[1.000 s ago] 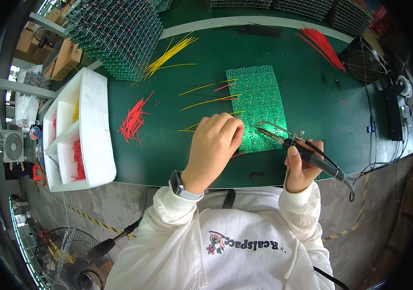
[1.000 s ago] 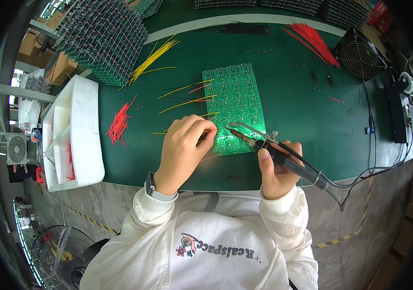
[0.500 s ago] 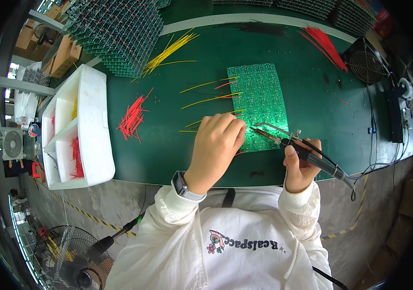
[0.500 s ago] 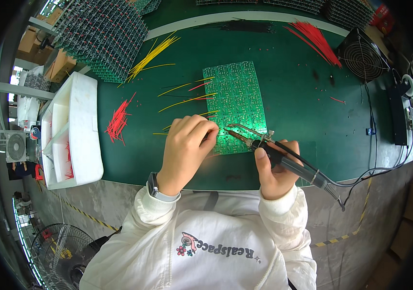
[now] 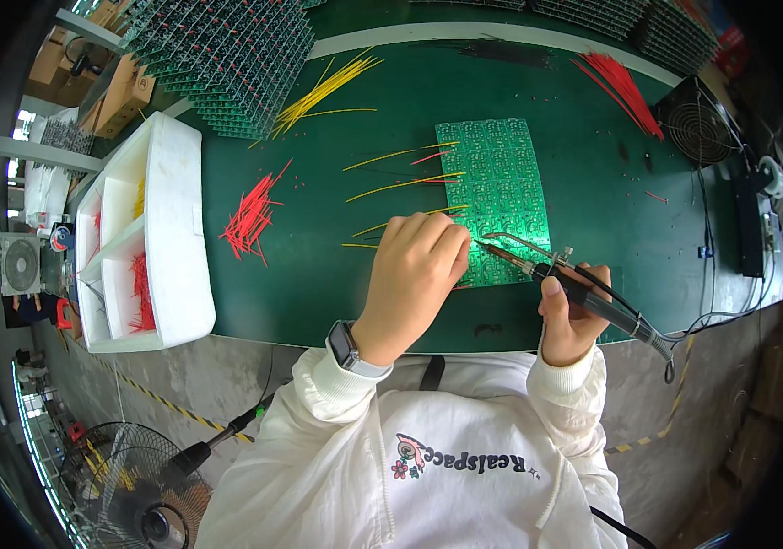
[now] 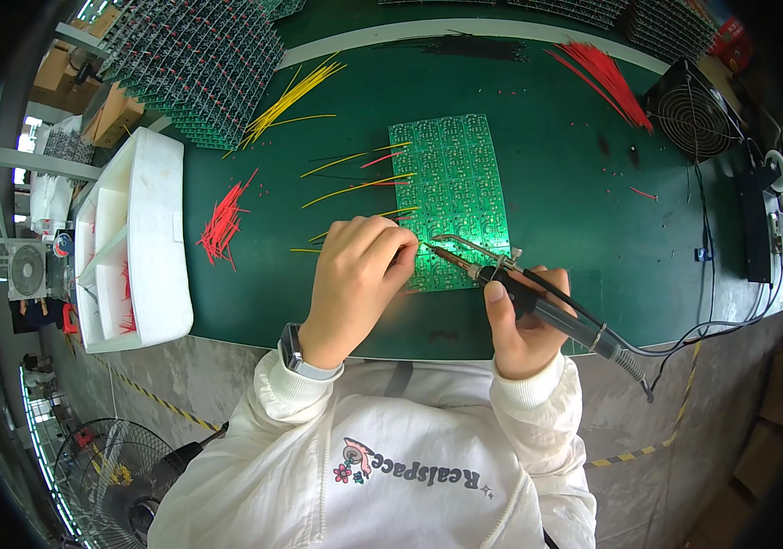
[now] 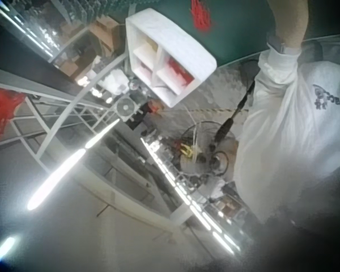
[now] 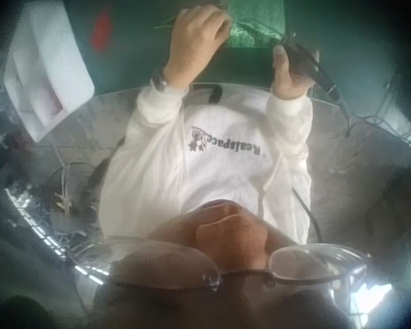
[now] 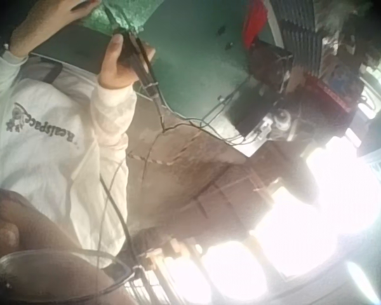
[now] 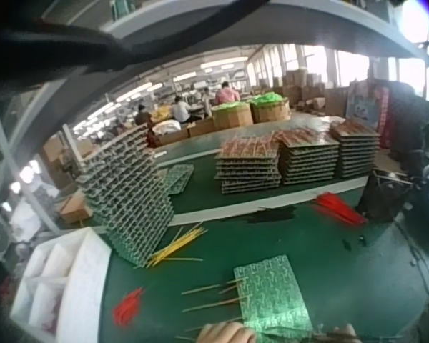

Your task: The person attaches wires to a circuit board, picking up wires by hand and soldering them onto the board using a soldering iron.

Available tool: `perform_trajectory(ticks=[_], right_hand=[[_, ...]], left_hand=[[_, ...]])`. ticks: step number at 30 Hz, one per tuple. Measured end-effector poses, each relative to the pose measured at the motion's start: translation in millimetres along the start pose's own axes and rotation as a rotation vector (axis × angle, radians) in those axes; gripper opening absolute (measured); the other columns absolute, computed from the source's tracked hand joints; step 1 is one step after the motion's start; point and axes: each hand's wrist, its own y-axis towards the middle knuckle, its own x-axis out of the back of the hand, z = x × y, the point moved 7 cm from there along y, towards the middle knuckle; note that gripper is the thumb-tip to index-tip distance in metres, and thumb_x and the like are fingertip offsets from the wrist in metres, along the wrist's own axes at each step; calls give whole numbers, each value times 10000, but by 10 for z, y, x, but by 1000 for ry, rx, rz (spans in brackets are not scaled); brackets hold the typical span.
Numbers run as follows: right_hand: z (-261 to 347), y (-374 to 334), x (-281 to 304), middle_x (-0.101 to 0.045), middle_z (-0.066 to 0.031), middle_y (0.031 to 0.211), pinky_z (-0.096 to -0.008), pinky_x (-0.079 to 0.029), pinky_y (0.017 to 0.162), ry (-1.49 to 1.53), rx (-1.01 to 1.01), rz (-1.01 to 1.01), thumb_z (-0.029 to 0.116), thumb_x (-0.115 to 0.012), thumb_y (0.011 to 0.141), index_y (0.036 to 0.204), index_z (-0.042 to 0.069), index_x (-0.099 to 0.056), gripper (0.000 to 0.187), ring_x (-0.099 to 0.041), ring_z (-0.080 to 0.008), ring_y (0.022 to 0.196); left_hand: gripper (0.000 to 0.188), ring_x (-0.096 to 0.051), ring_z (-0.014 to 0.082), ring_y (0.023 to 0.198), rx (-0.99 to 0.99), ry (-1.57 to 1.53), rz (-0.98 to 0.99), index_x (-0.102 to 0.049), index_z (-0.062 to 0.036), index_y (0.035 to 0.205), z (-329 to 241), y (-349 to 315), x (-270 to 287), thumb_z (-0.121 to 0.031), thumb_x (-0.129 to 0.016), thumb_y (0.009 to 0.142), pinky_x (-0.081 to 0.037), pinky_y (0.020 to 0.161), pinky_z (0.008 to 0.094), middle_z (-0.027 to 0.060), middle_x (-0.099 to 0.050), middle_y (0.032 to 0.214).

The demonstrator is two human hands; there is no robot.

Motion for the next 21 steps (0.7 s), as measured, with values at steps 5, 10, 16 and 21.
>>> perform_trajectory(ticks=[5,10,16,21], right_hand=[[7,2,-5,-516,-44,694,-227,-377,584,-24,14,-1,105,-693,768,830,-22,-490,248,-437,-85,619],[29,21,-19,-510,-43,684,-229,-371,577,-34,42,31,101,-685,771,817,-17,-487,235,-430,-83,615],[61,8,19,-474,-34,658,-200,-358,493,98,26,-66,115,-687,778,837,-9,-467,260,-435,-77,520],[41,3,76,-463,-33,669,-191,-344,455,86,51,-125,126,-692,778,846,-4,-461,274,-427,-68,481]], left_hand=[[183,-532,181,688,-9,-9,-7,-554,-69,768,-4,2,10,12,-680,664,-388,635,309,20,-546,751],[182,-531,184,686,-6,8,28,-551,-67,765,-4,12,-4,17,-677,663,-389,634,311,24,-546,750],[182,-534,188,686,-24,14,30,-551,-63,765,-21,27,-3,21,-674,660,-393,633,312,30,-546,747],[180,-537,190,691,-17,12,66,-558,-61,772,-26,31,0,24,-672,661,-397,637,313,33,-552,758]])
